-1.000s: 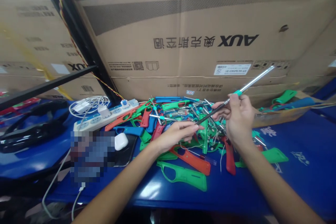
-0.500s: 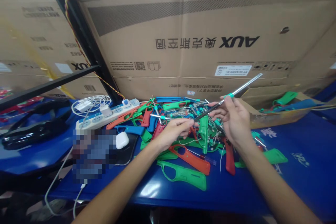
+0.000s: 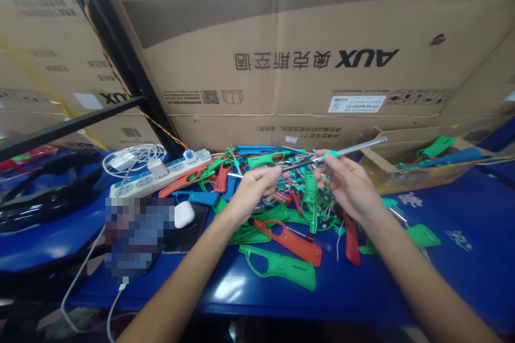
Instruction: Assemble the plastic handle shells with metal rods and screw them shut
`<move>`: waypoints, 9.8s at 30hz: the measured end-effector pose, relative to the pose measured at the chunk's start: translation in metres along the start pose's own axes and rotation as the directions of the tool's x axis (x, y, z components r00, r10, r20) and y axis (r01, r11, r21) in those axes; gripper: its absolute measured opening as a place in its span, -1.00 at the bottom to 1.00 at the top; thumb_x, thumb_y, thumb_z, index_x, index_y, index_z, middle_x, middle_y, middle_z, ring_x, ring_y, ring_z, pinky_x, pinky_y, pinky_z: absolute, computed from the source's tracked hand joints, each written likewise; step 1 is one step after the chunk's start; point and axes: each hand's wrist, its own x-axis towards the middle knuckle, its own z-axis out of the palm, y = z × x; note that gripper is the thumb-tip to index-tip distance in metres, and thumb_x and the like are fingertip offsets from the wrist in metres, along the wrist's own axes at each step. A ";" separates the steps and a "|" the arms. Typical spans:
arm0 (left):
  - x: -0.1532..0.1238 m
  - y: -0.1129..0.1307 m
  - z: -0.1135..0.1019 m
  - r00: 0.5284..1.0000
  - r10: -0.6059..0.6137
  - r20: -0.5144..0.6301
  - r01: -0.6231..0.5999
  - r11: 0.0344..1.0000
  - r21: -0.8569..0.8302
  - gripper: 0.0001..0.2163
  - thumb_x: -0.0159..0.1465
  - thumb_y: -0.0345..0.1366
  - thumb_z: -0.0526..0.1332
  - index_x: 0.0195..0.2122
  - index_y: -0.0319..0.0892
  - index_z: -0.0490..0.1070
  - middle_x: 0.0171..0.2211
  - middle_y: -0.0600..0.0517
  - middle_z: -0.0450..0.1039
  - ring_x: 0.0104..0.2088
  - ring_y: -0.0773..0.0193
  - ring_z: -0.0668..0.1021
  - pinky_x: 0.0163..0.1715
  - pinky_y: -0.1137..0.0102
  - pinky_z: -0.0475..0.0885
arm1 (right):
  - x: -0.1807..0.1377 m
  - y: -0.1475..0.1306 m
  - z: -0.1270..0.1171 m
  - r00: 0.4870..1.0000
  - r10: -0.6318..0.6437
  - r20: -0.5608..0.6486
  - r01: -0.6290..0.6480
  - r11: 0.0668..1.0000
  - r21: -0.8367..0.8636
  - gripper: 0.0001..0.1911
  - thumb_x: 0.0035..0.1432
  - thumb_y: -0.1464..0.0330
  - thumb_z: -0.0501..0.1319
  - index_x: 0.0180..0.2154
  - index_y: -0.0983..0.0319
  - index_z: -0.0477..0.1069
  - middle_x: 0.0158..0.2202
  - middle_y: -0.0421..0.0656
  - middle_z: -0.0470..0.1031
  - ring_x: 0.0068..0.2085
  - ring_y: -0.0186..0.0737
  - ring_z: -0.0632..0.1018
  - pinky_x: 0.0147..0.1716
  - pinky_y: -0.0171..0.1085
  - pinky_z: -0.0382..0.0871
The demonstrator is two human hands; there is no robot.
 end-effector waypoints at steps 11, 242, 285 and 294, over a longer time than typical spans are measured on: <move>-0.004 -0.008 0.007 0.997 0.062 0.054 -0.067 0.995 0.079 -0.65 0.23 0.04 0.36 -0.39 -0.18 0.57 -0.66 0.20 0.20 -0.63 0.46 0.22 -0.60 0.49 0.13 | -0.014 0.016 0.013 0.955 0.081 0.284 -0.082 0.997 -0.010 -0.76 0.25 0.25 0.41 -0.08 0.15 0.51 -0.49 -0.23 0.55 -0.50 -0.32 0.56 -0.51 -0.36 0.50; 0.001 0.005 -0.010 0.937 0.229 -0.263 -0.233 0.972 0.018 -0.78 0.28 -0.13 0.37 -0.21 -0.19 0.61 -0.30 -0.03 0.63 -0.43 0.34 0.58 -0.48 0.48 0.53 | -0.006 0.024 0.005 0.984 -0.040 -0.173 -0.042 0.893 -0.448 -0.55 0.04 0.01 0.46 -0.37 0.21 0.40 -0.72 -0.36 0.28 -0.67 -0.42 0.27 -0.65 -0.40 0.13; 0.004 0.005 -0.004 0.914 0.190 -0.359 -0.181 0.982 0.060 -0.70 0.13 -0.17 0.45 -0.29 -0.15 0.35 -0.58 0.11 0.50 -0.59 0.35 0.56 -0.53 0.47 0.45 | -0.012 0.008 -0.003 0.970 0.020 0.241 0.131 0.792 -0.597 -0.52 0.09 0.11 0.46 -0.01 0.14 0.47 -0.30 -0.22 0.42 -0.41 -0.30 0.50 -0.49 -0.32 0.40; 0.004 0.006 -0.006 0.900 0.168 -0.402 -0.163 0.985 0.048 -0.66 0.10 -0.15 0.46 -0.27 -0.16 0.35 -0.60 0.12 0.49 -0.58 0.33 0.56 -0.53 0.46 0.48 | -0.011 0.006 -0.009 0.941 -0.111 0.319 0.320 0.597 -0.736 -0.67 0.22 0.13 0.38 -0.03 0.12 0.55 -0.32 -0.20 0.57 -0.45 -0.27 0.46 -0.45 -0.25 0.37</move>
